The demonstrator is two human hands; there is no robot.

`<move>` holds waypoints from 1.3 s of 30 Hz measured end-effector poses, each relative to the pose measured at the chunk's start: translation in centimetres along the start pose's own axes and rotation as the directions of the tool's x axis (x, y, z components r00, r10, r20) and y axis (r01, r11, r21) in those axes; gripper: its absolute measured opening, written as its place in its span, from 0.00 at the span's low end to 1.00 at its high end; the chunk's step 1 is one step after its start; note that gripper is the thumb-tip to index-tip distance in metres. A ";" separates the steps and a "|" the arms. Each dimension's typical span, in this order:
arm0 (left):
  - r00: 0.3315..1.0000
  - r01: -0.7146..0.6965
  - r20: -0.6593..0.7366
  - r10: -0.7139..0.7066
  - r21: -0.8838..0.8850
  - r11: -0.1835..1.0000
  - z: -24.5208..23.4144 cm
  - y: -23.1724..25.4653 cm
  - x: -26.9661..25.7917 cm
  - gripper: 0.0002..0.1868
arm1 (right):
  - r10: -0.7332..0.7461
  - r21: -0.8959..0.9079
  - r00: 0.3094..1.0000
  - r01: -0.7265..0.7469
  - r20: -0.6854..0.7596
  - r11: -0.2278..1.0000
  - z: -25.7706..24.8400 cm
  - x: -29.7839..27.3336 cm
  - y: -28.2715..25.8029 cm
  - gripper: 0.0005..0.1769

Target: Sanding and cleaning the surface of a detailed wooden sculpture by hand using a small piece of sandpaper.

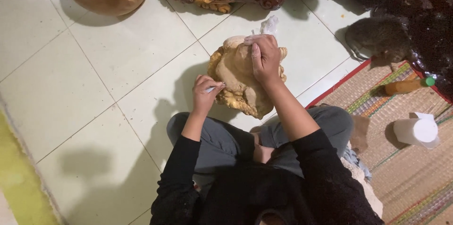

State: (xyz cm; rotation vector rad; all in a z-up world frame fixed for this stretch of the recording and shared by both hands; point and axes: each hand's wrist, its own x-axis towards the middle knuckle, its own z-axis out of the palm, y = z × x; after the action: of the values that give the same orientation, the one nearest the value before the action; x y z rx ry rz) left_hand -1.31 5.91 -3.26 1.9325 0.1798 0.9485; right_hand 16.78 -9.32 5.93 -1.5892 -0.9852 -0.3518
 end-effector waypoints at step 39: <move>0.942 -0.195 0.305 0.142 0.148 0.970 2.9 2.4 5.1 0.07 | -0.032 -0.027 0.999 0.032 0.015 0.999 0.0 -0.3 0.6 0.18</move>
State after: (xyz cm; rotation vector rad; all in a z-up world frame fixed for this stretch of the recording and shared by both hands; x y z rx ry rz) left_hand 3.56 5.01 0.65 2.2557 -0.0802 0.7626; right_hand 17.11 -9.44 5.33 -1.6042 -1.0215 -0.3779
